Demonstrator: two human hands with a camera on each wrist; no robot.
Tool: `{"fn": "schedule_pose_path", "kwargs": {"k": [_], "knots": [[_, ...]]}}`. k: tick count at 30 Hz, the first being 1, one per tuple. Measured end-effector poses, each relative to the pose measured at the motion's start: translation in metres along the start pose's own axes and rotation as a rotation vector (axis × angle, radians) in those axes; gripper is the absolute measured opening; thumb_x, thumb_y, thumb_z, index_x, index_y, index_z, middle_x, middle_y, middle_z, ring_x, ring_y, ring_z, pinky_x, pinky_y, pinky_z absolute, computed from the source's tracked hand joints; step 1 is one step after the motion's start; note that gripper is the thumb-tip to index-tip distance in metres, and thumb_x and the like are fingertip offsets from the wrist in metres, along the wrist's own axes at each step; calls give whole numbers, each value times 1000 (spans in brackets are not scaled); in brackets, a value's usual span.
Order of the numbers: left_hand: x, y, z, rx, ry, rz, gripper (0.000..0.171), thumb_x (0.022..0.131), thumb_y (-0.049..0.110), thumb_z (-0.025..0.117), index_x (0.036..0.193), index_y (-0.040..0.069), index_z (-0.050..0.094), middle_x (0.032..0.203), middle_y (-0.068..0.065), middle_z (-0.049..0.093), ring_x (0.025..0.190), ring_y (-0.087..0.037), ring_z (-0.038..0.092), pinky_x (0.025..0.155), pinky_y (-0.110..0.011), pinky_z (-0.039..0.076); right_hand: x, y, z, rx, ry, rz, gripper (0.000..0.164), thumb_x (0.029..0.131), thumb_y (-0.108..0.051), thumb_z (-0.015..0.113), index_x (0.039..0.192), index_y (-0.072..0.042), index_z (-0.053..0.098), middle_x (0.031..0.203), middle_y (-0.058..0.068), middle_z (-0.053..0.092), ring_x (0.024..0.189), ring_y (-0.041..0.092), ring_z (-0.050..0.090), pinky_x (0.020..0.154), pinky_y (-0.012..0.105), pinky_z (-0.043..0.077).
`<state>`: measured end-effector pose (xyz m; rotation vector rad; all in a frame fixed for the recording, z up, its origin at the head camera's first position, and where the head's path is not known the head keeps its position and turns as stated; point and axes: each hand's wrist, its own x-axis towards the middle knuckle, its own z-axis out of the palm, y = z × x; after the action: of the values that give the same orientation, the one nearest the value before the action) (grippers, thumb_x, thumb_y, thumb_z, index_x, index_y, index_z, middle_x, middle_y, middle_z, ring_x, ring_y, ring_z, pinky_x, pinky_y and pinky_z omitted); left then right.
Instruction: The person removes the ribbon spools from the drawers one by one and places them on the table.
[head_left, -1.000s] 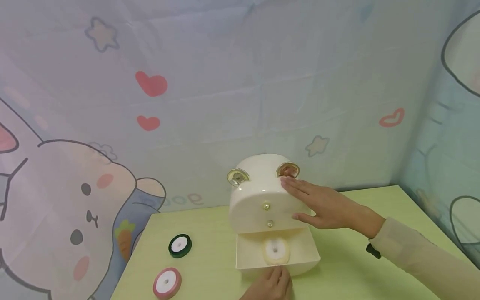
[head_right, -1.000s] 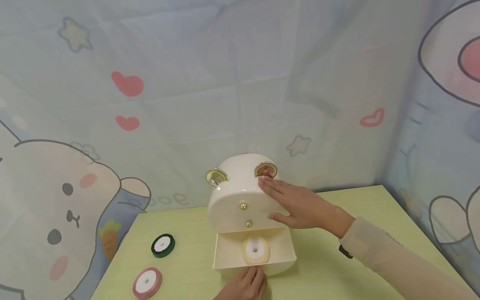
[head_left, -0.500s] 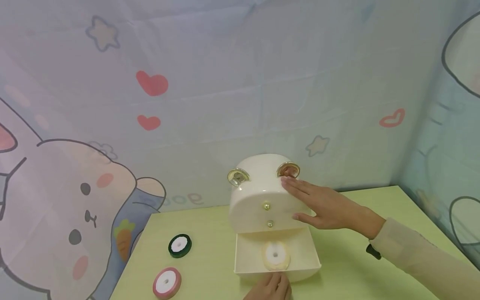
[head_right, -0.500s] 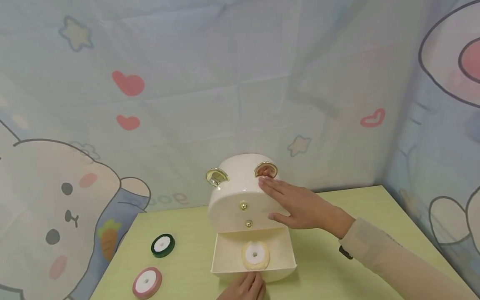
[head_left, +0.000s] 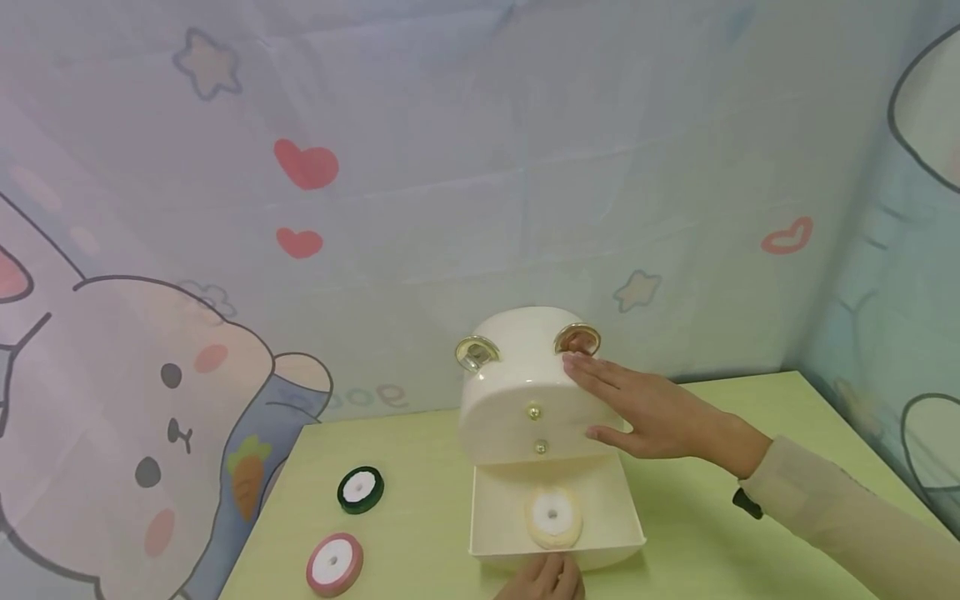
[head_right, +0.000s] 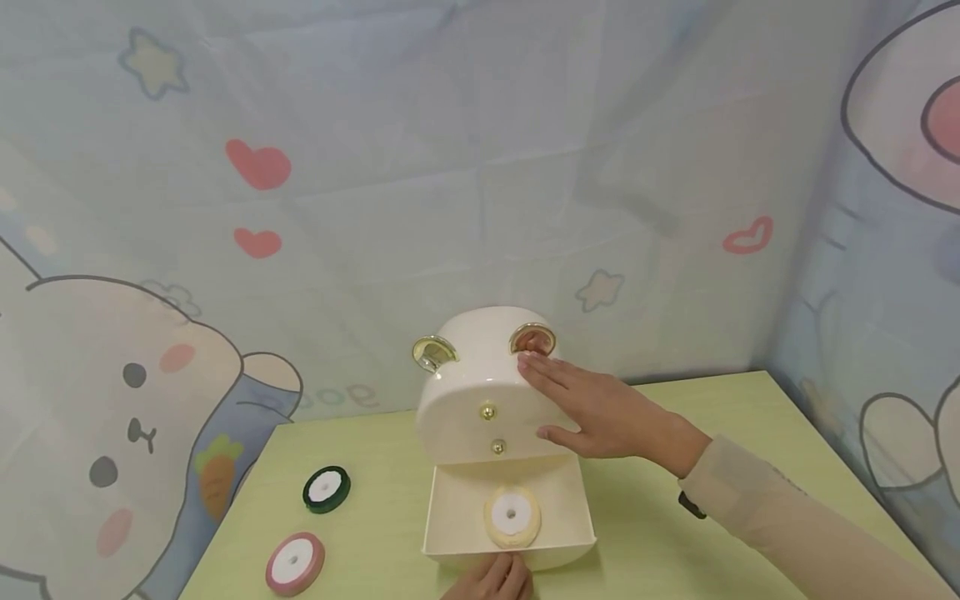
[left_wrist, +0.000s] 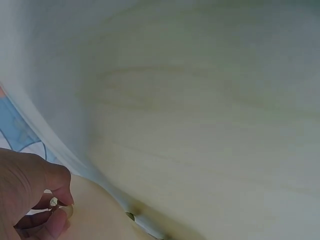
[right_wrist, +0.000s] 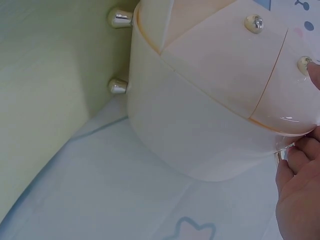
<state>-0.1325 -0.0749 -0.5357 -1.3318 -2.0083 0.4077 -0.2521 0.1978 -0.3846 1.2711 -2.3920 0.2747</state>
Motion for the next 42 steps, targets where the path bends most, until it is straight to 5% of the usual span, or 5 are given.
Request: {"fn": "schedule_pose_path", "kwargs": {"k": [16,26,35,38,42], "knots": [[-2,5,2,12,11,-45,38,111,30,34,87,23,63,91,6,63,82,-5,60,79,-18,54,1,-1,0,5,1,10,83,100,-38,70,165,-6,30,171,12,36,152,31,46,111,45,52],[-2,6,0,-38,-7,-74,31,109,38,45,88,25,63,92,7,64,82,-4,60,79,-17,53,0,0,1,9,22,-6,83,99,-37,72,164,-4,32,170,13,37,148,31,49,107,45,55],[4,1,-12,-9,-26,-128,25,91,49,67,88,24,66,86,11,55,72,-1,50,54,-14,35,0,0,2,16,27,-6,83,99,-36,72,164,-4,31,170,12,37,151,30,47,109,45,53],[8,-7,-24,-4,25,-121,28,92,51,65,87,24,67,80,12,52,65,1,46,48,-13,26,0,0,2,19,21,-2,83,99,-36,72,164,-4,31,171,12,36,151,30,46,109,45,53],[15,-23,-36,13,168,-141,51,110,49,38,76,22,66,69,12,44,56,0,29,47,-14,14,-1,0,2,20,17,3,84,99,-36,72,165,-5,30,171,12,35,151,30,46,108,44,54]]}}
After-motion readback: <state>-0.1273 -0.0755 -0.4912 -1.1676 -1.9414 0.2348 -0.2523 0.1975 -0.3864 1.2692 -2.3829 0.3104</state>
